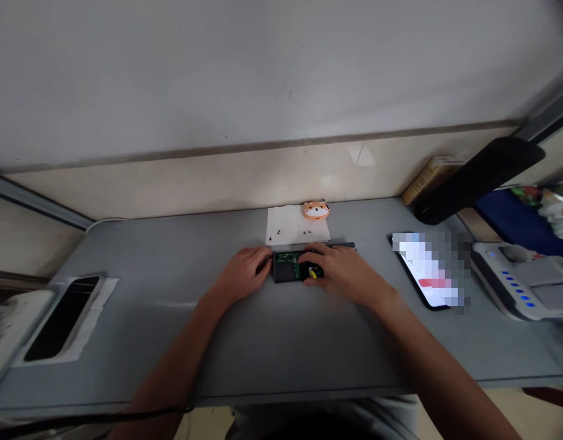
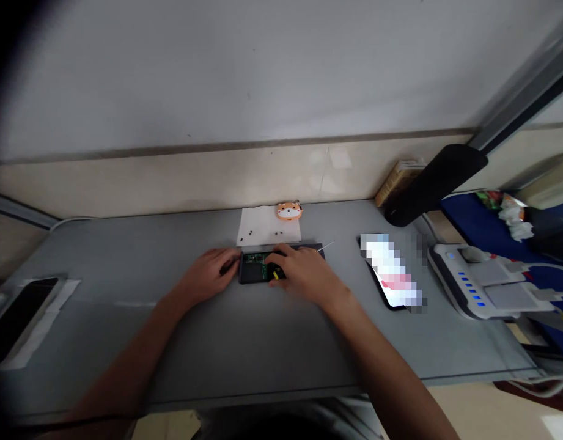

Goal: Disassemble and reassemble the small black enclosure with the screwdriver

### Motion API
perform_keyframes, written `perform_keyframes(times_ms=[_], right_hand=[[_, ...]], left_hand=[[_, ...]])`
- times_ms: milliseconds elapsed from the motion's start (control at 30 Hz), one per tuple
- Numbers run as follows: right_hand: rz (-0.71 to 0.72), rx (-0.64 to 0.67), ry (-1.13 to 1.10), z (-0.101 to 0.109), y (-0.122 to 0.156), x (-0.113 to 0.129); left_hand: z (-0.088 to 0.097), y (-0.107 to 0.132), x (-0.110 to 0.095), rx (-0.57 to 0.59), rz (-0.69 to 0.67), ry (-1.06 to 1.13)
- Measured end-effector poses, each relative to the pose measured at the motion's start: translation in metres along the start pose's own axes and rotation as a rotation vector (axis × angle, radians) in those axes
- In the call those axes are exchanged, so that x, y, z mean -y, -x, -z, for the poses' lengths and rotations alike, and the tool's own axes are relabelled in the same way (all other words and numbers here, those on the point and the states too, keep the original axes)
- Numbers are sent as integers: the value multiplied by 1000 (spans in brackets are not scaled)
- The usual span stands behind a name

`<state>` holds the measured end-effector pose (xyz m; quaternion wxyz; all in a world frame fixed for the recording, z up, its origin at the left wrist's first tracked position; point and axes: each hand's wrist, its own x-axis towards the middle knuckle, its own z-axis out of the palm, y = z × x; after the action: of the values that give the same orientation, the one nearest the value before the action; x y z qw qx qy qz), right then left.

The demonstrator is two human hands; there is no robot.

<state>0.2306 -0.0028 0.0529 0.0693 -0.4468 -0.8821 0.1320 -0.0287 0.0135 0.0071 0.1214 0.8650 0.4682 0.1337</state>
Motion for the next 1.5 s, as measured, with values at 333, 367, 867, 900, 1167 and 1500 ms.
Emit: perform_keyframes(times_ms=[333,367,867,900,1167,1500], right_hand=[[-213,-1004,-420,21,10,-12],[-297,-1067,-472,19,9,-13],[-461,-835,-699,-7,-13,-23],[-459,-831,-696,-7,-13,-23],[-522,-897,-814,-10,-15,-19],[-734,-963,-1218,-17,-24,-21]], left_hand=[[-5,-1,-12,-217,108,36],[-6,-1,-15,-257,101,42],[-28,-12,-56,-32,-11,55],[-27,-12,-54,-28,-14,61],[-18,-6,-40,48,-3,111],[-18,-6,-40,39,-6,128]])
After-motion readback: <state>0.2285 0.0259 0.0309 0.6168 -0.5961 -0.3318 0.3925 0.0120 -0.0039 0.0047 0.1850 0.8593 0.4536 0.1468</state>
